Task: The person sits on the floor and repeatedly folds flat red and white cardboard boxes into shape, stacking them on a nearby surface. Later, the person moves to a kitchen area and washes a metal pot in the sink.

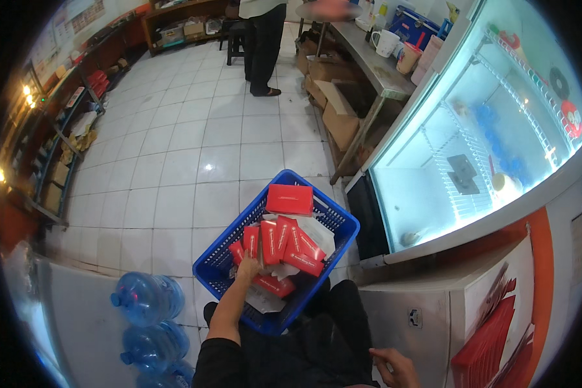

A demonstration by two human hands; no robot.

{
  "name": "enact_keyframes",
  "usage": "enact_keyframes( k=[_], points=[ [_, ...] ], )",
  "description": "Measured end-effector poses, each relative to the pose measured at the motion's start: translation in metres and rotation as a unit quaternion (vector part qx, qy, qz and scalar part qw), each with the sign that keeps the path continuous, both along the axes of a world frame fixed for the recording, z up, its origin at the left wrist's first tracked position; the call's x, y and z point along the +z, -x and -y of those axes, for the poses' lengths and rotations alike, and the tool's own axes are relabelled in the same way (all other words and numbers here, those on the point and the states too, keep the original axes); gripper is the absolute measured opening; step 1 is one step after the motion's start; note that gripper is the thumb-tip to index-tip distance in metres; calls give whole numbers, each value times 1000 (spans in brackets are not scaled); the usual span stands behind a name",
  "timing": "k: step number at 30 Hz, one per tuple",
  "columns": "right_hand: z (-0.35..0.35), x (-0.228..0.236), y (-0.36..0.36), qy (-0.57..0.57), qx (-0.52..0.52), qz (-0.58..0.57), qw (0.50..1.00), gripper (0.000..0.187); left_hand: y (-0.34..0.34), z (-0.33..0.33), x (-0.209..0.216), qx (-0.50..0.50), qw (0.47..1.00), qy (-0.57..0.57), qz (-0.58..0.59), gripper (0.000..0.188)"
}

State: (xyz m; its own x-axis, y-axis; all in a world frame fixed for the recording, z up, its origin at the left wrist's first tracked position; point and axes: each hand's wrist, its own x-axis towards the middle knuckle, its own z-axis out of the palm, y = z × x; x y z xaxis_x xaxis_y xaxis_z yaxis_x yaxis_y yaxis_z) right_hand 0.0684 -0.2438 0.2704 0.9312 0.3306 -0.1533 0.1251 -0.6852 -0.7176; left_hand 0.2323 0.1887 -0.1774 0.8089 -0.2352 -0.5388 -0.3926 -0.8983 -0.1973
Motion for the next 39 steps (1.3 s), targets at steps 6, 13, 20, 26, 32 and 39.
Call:
enact_keyframes(
  k=[6,13,20,26,32,39],
  points=[
    [13,-12,18,-11,-2,-79,997,24,34,16,140,59,956,269,-103,44],
    [0,-15,24,-10,113,-1,994,27,97,13,243,334,811,478,-49,84],
    [14,-3,34,-48,85,-31,995,28,151,70,380,350,828,437,-26,79],
    [23,-1,33,-66,60,-120,989,38,176,102,468,330,872,357,66,63],
    [22,-38,34,-356,-159,-202,899,82,212,186,448,89,865,453,196,42],
    [47,-103,25,-249,-167,-126,946,75,231,278,354,-65,819,544,168,45]
  ],
)
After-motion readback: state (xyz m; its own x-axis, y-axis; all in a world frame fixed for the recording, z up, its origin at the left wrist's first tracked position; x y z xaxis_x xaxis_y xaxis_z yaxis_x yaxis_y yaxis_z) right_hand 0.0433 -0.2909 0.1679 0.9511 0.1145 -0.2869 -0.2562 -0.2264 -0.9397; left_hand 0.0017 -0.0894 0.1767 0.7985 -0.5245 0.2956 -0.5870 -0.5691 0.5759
